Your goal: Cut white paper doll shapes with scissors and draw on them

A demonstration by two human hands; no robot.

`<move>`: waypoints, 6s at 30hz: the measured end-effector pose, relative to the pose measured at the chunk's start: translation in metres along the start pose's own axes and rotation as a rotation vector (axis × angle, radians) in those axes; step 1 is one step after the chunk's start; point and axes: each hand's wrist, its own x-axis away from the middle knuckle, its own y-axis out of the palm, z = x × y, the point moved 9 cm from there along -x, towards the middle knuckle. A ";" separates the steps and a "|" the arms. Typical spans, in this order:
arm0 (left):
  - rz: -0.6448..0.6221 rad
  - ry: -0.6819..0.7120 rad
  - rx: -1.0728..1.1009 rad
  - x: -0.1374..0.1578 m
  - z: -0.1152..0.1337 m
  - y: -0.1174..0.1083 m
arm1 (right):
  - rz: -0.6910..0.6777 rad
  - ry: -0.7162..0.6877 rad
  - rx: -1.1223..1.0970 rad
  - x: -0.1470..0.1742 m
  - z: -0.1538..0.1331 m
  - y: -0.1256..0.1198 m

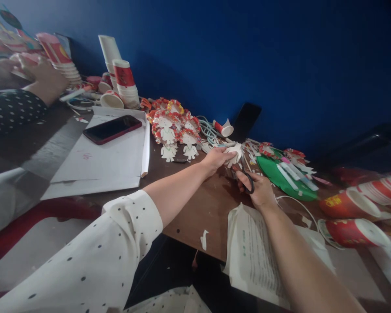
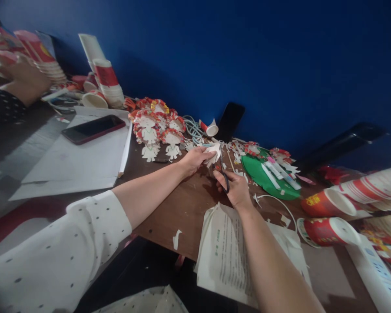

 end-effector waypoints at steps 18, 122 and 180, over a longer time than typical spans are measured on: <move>-0.030 -0.028 -0.022 -0.002 -0.002 -0.003 | -0.008 -0.016 0.015 -0.001 0.002 0.000; 0.007 -0.004 0.079 -0.008 -0.006 -0.007 | 0.172 0.168 -0.272 -0.009 0.038 -0.013; -0.021 -0.132 -0.147 0.011 -0.015 0.012 | 0.308 0.088 -0.522 -0.019 0.050 -0.023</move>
